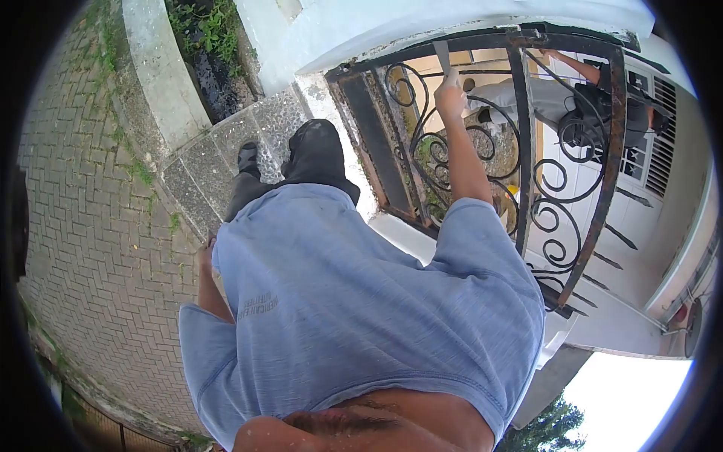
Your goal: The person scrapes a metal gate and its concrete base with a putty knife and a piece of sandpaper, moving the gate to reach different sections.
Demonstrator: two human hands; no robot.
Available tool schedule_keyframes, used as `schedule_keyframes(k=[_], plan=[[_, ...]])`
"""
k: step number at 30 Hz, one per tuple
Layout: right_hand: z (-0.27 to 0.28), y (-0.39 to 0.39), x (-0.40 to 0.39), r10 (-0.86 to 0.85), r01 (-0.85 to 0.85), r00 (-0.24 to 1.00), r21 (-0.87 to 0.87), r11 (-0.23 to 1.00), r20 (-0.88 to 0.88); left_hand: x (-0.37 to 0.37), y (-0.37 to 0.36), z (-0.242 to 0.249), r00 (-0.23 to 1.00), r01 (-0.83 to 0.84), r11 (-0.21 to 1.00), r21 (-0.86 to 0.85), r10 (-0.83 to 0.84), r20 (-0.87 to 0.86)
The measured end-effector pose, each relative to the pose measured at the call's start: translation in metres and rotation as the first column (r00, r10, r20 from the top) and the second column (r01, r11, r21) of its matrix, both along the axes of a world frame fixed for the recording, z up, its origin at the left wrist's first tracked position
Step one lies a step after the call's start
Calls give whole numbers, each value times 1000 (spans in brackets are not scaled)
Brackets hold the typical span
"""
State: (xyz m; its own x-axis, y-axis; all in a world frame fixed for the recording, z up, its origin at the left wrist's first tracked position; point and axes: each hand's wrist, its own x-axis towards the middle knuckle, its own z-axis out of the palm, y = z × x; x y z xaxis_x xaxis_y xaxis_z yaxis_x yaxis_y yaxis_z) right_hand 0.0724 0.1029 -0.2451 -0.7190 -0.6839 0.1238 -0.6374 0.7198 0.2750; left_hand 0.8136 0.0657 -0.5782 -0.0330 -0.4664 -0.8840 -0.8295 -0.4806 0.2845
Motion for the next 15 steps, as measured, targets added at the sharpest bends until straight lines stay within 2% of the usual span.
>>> schedule_keyframes(k=[1, 2, 3, 4, 5, 6, 8, 9, 10, 11, 12, 13, 14, 15], plan=[[0, -4, 1, -5, -13, 997, -242, 970, -75, 4, -2, -11, 1000, -7, 1000, -1, 7, 3], [-5, -5, -9, -89, 60, 992, -281, 958, -90, 20, -1, -39, 993, -99, 994, -54, 96, -62], [-12, -6, -14, -95, 68, 992, -279, 958, -84, 32, -1, -53, 976, -186, 977, -100, 172, -132], [-18, -7, -18, -52, 52, 999, 15, 999, 8, 23, -17, -26, 972, -223, 974, -48, 218, -86], [-20, -9, -19, -30, -4, 993, 299, 954, 110, 26, -27, -27, 974, -215, 975, -54, 210, -87], [-25, -10, -17, -1, -41, 990, 294, 955, 139, 28, -37, -28, 983, -174, 979, -110, 165, -85], [-24, -22, -6, -109, 104, 990, 59, 993, 88, 28, -46, -22, 988, -147, 976, -161, 137, -76], [-21, -28, 0, -159, 165, 984, -65, 984, 84, 28, -54, -16, 959, -263, 960, -93, 250, -130], [-15, -33, 11, -132, 145, 988, -189, 971, 76, 32, -55, -12, 919, -361, 932, -18, 353, -174], [-22, -29, 7, -143, 156, 986, -183, 971, 83, 33, -53, -8, 924, -352, 936, -16, 344, -166], [-34, -26, -6, -142, 137, 983, 54, 989, 120, 30, -53, -6, 963, -247, 965, -90, 234, -134], [-36, -26, -6, -147, 98, 977, 282, 954, 156, 30, -54, -11, 987, -139, 977, -162, 124, -98], [-40, -26, -4, -123, 48, 968, 322, 945, 216, 28, -52, -16, 998, -42, 964, -262, 30, -52], [-41, -26, -2, -121, 46, 969, 322, 946, 216, 29, -52, -21, 998, -45, 964, -262, 32, -52]])
